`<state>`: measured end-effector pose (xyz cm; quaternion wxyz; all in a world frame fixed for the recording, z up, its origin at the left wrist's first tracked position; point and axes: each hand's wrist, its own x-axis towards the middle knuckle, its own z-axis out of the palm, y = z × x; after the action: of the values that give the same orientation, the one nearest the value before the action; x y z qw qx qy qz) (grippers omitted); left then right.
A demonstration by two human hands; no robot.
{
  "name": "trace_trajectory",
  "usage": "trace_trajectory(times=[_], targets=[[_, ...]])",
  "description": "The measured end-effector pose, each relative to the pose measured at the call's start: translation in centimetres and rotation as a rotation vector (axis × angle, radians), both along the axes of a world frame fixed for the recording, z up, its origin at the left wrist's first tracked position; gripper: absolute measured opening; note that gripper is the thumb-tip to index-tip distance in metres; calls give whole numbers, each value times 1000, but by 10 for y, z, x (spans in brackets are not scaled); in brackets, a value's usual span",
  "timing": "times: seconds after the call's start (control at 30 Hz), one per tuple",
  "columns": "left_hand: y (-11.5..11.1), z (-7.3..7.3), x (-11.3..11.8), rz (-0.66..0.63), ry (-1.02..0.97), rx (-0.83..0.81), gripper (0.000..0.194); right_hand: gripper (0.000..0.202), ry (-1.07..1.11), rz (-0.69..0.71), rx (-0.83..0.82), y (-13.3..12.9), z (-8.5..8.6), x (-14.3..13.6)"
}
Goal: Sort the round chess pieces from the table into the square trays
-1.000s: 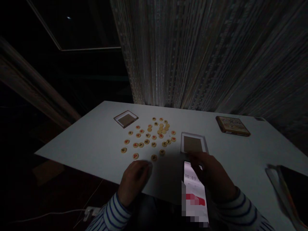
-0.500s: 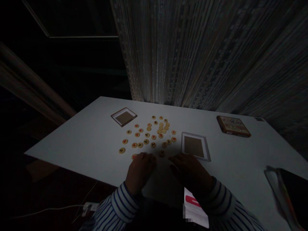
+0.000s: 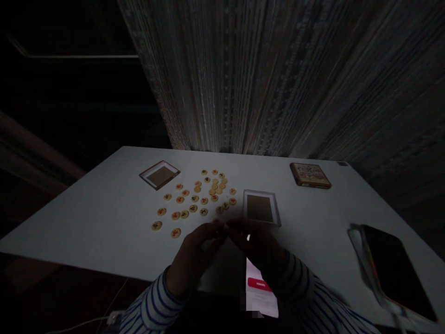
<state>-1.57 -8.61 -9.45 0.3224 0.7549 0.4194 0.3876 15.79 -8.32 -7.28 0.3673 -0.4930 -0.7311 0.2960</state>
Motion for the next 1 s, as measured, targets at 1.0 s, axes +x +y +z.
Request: trace_trajectory(times=[1.0], targets=[[37, -29, 76, 117, 163, 349, 21, 18, -325, -77, 231, 11, -4, 112]])
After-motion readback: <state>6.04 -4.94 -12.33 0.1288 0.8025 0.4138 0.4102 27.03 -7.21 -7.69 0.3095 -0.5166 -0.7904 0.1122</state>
